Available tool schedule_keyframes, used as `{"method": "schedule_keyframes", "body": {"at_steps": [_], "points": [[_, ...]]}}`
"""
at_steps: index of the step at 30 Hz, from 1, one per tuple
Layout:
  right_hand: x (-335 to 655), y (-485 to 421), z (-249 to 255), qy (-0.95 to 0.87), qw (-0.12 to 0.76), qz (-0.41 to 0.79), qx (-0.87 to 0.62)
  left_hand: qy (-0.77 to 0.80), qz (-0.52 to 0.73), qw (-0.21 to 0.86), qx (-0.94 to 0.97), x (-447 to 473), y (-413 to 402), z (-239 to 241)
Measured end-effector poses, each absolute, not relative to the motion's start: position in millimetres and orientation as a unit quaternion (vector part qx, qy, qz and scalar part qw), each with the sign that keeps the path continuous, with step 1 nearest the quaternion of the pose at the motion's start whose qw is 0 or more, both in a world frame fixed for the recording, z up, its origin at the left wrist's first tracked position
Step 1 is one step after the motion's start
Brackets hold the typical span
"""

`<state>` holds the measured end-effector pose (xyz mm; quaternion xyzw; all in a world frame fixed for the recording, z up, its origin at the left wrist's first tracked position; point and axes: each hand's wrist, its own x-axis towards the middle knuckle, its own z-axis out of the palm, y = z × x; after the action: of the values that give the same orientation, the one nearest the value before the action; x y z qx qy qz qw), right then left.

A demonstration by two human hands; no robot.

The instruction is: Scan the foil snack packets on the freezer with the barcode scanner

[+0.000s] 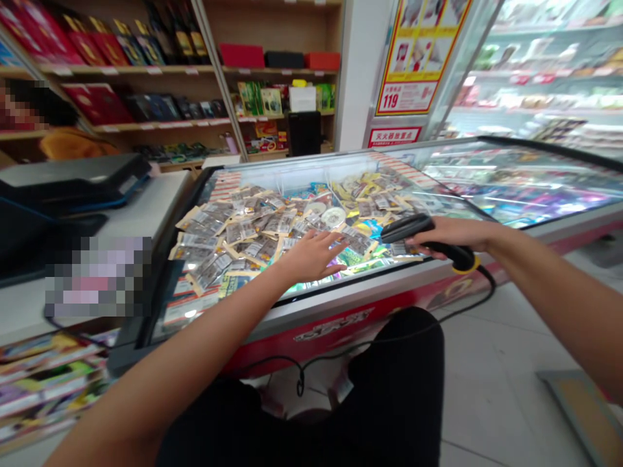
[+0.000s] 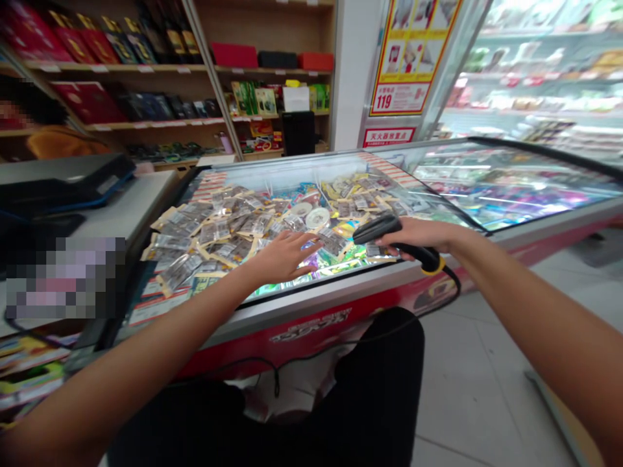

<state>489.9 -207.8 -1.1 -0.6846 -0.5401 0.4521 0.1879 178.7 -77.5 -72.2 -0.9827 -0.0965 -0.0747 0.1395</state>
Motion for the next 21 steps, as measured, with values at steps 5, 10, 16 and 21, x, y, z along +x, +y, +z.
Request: {"method": "schedule_keyframes", "body": {"at_steps": [5, 10, 16, 21], "points": [[488, -208, -4, -0.521, 0.195, 0.460, -0.692, -0.097, -0.078, 0.146, -0.981, 180, -78, -73], [488, -214, 1, -0.507, 0.218, 0.458, -0.697, -0.098, -0.092, 0.139, -0.981, 179, -78, -74], [493, -214, -2, -0.504, 0.265, 0.337, -0.750, -0.134, -0.103, 0.165, -0.972, 184, -77, -75], [490, -206, -17, -0.466, 0.295, 0.282, -0.785, -0.222, -0.133, 0.181, -0.949, 192, -69, -74]]}}
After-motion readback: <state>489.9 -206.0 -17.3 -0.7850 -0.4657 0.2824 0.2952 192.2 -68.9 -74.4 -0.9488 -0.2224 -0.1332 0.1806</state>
